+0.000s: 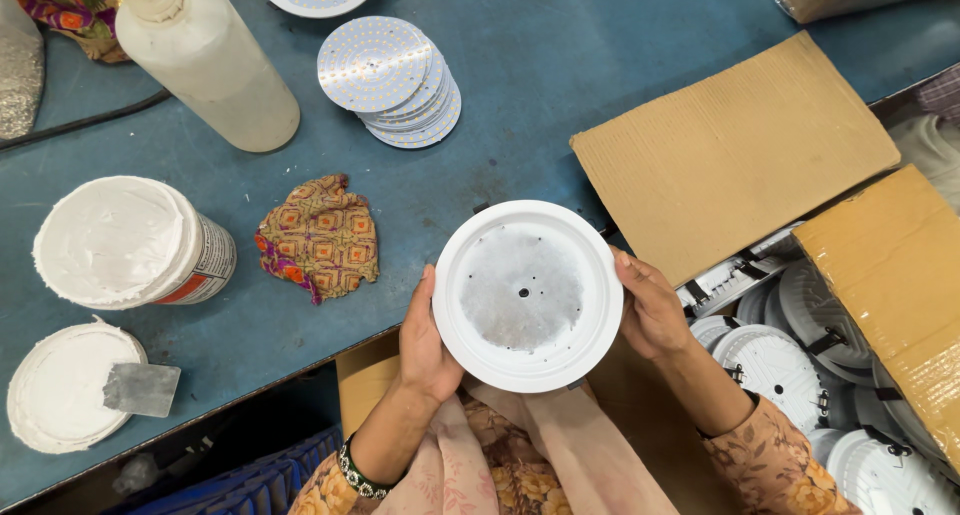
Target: The person sits on the floor and applies a white paste to the inner surface of white circular plastic parts using a small metal spatula. The person repeatedly scoops paste from a container, spreads it on the parts, and stacks the finished parts on the table.
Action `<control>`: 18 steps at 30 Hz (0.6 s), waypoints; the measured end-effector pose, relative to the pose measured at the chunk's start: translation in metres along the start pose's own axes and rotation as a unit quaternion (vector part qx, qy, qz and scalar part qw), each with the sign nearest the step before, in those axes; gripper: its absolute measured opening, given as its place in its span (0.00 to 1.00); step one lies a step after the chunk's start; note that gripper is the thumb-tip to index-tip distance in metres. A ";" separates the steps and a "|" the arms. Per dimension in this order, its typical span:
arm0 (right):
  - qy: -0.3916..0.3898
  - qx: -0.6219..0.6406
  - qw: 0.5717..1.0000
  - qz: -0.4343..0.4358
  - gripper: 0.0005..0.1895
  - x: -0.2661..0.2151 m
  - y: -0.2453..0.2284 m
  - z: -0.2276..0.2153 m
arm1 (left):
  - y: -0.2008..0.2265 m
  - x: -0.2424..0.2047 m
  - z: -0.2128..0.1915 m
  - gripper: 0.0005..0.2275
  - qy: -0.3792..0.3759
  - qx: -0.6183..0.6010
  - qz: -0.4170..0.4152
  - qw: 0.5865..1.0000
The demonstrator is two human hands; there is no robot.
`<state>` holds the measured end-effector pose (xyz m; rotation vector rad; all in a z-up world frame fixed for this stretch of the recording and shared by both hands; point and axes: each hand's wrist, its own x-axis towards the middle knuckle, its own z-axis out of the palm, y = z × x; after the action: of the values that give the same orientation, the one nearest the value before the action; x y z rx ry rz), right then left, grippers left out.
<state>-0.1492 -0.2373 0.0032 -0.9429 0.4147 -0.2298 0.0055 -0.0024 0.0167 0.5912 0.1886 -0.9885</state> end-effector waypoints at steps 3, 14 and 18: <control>0.000 0.004 1.000 0.000 0.29 0.000 0.001 0.001 | 0.000 0.001 0.000 0.26 0.001 0.001 0.009 1.000; 0.013 0.001 1.000 -0.012 0.28 0.001 -0.005 0.005 | 0.001 0.010 -0.009 0.36 -0.032 -0.089 -0.035 0.995; 0.001 0.018 1.000 -0.020 0.28 0.001 -0.004 0.004 | 0.001 0.008 -0.013 0.37 -0.039 -0.109 -0.042 0.992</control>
<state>-0.1470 -0.2373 0.0081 -0.9162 0.3934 -0.2737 0.0126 -0.0007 0.0034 0.3477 0.2505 -1.0549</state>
